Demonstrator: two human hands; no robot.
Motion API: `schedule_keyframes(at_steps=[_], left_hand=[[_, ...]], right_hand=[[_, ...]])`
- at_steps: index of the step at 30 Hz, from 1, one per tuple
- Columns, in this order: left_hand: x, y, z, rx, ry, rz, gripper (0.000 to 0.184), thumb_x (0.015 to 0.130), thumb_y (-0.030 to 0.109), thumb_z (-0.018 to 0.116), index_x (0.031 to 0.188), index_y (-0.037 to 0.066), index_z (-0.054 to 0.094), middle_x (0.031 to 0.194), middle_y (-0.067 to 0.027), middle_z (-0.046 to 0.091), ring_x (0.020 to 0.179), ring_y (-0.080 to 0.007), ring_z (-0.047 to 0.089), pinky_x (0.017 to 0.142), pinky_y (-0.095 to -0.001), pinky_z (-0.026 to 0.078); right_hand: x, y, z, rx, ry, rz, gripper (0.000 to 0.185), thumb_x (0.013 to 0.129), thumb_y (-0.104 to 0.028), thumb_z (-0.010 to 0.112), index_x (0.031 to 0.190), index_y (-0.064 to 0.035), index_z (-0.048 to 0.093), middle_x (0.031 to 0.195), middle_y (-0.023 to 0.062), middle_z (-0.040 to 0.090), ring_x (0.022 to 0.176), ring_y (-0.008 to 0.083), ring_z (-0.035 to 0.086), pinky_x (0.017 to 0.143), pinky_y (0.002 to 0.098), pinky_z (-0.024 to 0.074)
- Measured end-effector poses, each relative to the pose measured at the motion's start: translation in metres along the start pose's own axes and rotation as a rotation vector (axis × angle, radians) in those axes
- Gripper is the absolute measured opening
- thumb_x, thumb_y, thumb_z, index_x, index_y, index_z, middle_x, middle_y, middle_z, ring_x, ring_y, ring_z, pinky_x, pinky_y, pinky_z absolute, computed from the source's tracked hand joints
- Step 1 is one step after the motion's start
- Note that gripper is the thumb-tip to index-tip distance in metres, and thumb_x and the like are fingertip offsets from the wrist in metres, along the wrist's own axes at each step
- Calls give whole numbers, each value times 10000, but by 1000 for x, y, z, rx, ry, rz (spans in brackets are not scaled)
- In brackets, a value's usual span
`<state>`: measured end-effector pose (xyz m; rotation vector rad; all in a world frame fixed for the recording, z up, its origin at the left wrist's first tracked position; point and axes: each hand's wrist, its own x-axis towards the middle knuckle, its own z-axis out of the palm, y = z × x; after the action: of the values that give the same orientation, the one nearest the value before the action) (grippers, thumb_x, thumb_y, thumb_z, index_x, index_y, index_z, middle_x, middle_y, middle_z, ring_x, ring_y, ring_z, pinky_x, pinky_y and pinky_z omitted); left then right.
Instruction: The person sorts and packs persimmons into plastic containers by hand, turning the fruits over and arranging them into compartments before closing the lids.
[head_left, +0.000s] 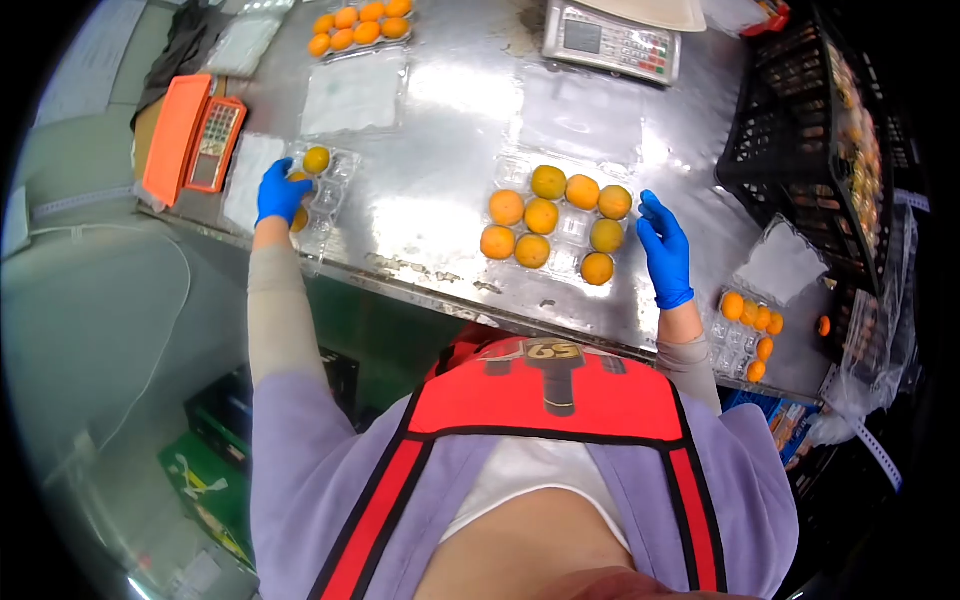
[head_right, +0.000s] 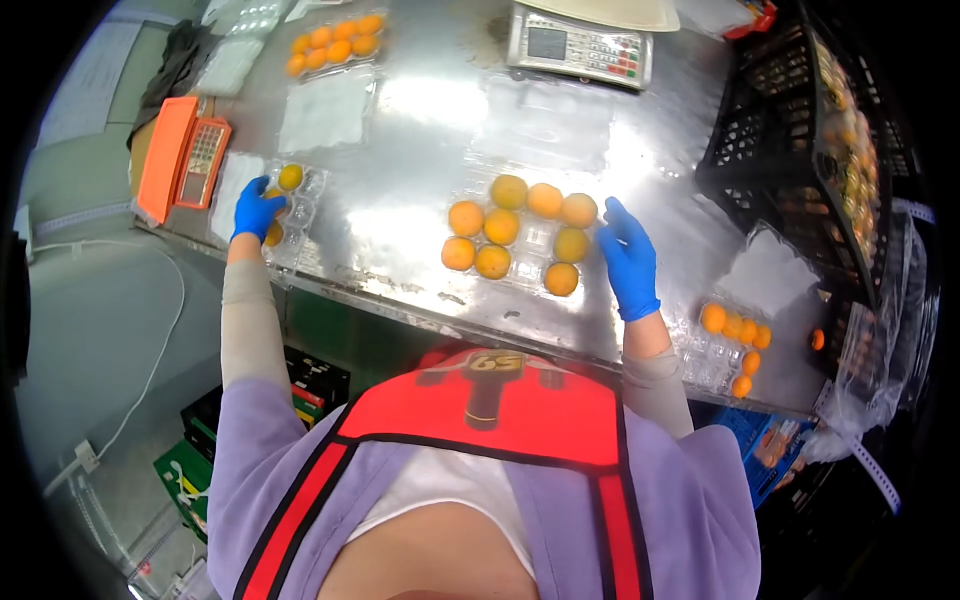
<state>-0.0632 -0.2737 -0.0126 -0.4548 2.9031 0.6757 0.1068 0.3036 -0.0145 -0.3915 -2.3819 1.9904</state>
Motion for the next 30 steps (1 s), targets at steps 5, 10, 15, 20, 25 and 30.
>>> schedule_keyframes(at_steps=[5, 10, 15, 20, 25, 30], left_hand=[[-63, 109, 2, -416, 201, 403, 547, 658, 56, 721, 1177, 63, 548, 1120, -105, 585, 974, -217, 580, 837, -323, 476], [-186, 251, 109, -613, -187, 882, 517, 661, 102, 714, 1153, 115, 557, 1078, -86, 591, 950, -268, 576, 847, -363, 451], [-214, 287, 172, -295, -345, 989, 441, 702, 130, 657, 1130, 106, 557, 947, -88, 612, 849, -309, 587, 716, -376, 478], [-200, 262, 133, -316, -140, 1103, 452, 715, 154, 661, 1151, 99, 554, 1055, -129, 587, 942, -338, 565, 767, -396, 480], [-108, 163, 93, -266, 251, 544, 604, 691, 202, 703, 1237, 59, 490, 1216, -155, 527, 1121, -307, 498, 972, -397, 385], [-28, 65, 38, 130, 386, 198, 665, 704, 307, 704, 1283, 100, 449, 1233, -156, 517, 1122, -321, 500, 942, -407, 403]], right_hand=[[-11, 5, -9, -7, 57, 31, 433, 860, -75, 566, 1276, -8, 468, 1256, 91, 522, 1104, 148, 501, 930, 265, 393], [-13, 2, -2, 19, 48, 12, 432, 859, -72, 566, 1277, -18, 472, 1254, 82, 525, 1106, 149, 500, 918, 268, 405], [-19, 3, 0, -26, 33, 28, 438, 863, -77, 562, 1287, -27, 465, 1255, 86, 522, 1103, 163, 508, 907, 276, 415], [-23, 0, 4, -120, 59, -63, 434, 849, -77, 565, 1276, -72, 490, 1238, 66, 543, 1046, 151, 537, 866, 280, 424], [-18, -20, 24, -193, -19, -81, 431, 840, -106, 591, 1261, -96, 505, 1173, 48, 574, 1021, 151, 546, 851, 290, 434], [-7, -28, 43, -81, -96, -102, 423, 847, -84, 581, 1260, -74, 494, 1208, 54, 552, 1060, 158, 534, 876, 290, 429]])
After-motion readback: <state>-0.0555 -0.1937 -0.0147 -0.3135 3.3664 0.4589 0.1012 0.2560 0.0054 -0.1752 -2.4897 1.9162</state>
